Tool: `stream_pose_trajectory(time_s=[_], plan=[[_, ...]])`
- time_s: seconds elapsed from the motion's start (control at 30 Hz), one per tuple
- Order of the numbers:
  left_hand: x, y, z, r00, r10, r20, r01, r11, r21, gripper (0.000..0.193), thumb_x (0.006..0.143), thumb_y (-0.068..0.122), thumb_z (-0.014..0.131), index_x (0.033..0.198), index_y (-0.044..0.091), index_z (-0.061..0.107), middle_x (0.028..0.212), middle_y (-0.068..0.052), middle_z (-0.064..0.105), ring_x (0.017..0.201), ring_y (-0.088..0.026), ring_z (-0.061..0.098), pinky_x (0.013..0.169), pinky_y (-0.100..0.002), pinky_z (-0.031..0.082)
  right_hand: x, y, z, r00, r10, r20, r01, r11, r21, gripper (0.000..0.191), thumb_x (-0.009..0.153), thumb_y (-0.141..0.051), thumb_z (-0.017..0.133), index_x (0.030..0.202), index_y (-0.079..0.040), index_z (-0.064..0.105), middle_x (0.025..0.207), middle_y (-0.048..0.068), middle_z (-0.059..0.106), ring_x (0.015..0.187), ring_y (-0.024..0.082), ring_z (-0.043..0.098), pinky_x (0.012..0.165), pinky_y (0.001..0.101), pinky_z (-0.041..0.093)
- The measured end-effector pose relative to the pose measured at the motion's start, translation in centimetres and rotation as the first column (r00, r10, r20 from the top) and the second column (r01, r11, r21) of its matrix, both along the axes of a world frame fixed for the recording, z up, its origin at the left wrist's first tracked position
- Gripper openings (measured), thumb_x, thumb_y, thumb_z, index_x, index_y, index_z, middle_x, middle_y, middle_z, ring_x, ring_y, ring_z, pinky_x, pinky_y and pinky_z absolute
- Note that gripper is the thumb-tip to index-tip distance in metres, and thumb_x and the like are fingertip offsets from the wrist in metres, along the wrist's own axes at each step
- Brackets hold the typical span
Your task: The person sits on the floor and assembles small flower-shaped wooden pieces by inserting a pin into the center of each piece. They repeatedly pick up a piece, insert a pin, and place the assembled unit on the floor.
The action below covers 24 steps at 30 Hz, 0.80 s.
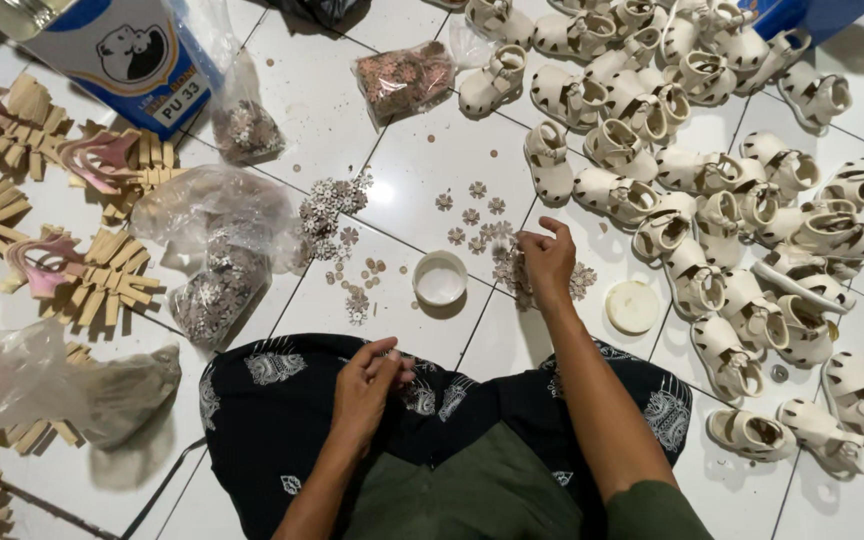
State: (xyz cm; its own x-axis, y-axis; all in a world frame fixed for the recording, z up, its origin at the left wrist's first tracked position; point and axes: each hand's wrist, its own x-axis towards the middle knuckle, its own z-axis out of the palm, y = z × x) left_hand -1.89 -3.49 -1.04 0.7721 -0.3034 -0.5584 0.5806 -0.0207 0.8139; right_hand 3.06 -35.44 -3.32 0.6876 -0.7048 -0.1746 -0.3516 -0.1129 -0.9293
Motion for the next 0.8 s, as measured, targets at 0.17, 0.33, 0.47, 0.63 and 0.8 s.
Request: stream_pose_trajectory(time_s=[0.17, 0.33, 0.47, 0.63, 0.8], plan=[[-0.1, 1.0, 0.2, 1.0, 0.025, 0.014, -0.025, 1.0, 0.006, 0.041, 0.098, 0.022, 0.061, 0.131, -0.003, 0.062, 0.103, -0.016, 0.076, 0.091, -0.018, 0.073, 0.083, -0.029, 0.058, -3.4, 0.4, -1.3, 0.997, -0.008, -0.073, 0.023, 0.978, 0.208, 0.052, 0.093, -0.006, 0.068, 0.14, 0.003, 0.046, 0.085, 0.014, 0.067, 0.067, 0.019, 0.062, 0.055, 0.0308, 0.052], [-0.5, 0.1, 0.0, 0.998, -0.04, 0.038, 0.039, 0.999, 0.025, 0.04, 0.097, 0.022, 0.061, 0.13, -0.002, 0.062, 0.104, -0.012, 0.076, 0.092, -0.017, 0.071, 0.081, -0.029, 0.056, -8.6, 1.6, -1.8, 0.999, -0.028, -0.02, 0.032, 0.967, 0.254, 0.051, 0.092, -0.006, 0.069, 0.137, 0.005, 0.05, 0.09, 0.014, 0.07, 0.076, 0.018, 0.069, 0.063, 0.0292, 0.058], [-1.9, -0.9, -0.1, 0.974, -0.132, 0.185, 0.14, 0.99, -0.03, 0.04, 0.097, 0.021, 0.064, 0.129, -0.003, 0.062, 0.106, -0.013, 0.077, 0.096, -0.017, 0.072, 0.086, -0.028, 0.057, -10.6, 2.8, -1.1, 0.999, -0.038, 0.015, 0.034, 0.975, 0.219, 0.049, 0.092, -0.007, 0.068, 0.137, 0.005, 0.05, 0.093, 0.016, 0.071, 0.08, 0.019, 0.07, 0.067, 0.0316, 0.059], [-4.0, -1.4, 1.0, 0.936, -0.215, 0.28, 0.21, 0.976, 0.049, 0.042, 0.096, 0.025, 0.068, 0.13, 0.0, 0.065, 0.111, -0.017, 0.073, 0.102, -0.02, 0.069, 0.089, -0.032, 0.054, -11.9, 4.4, 1.3, 0.994, -0.057, 0.097, 0.04, 0.984, 0.175, 0.046, 0.095, -0.005, 0.058, 0.139, 0.004, 0.047, 0.103, 0.017, 0.073, 0.086, 0.02, 0.071, 0.074, 0.0332, 0.059], [-5.0, -2.5, 4.5, 0.818, -0.363, 0.446, 0.203, 0.908, 0.367, 0.047, 0.095, 0.033, 0.066, 0.132, 0.005, 0.061, 0.122, -0.017, 0.071, 0.112, -0.027, 0.069, 0.095, -0.038, 0.054, -13.8, 6.7, 5.3, 0.978, -0.043, 0.204, 0.011, 0.988, 0.157, 0.046, 0.099, -0.007, 0.057, 0.142, 0.004, 0.043, 0.105, 0.019, 0.072, 0.093, 0.021, 0.07, 0.081, 0.033, 0.059]])
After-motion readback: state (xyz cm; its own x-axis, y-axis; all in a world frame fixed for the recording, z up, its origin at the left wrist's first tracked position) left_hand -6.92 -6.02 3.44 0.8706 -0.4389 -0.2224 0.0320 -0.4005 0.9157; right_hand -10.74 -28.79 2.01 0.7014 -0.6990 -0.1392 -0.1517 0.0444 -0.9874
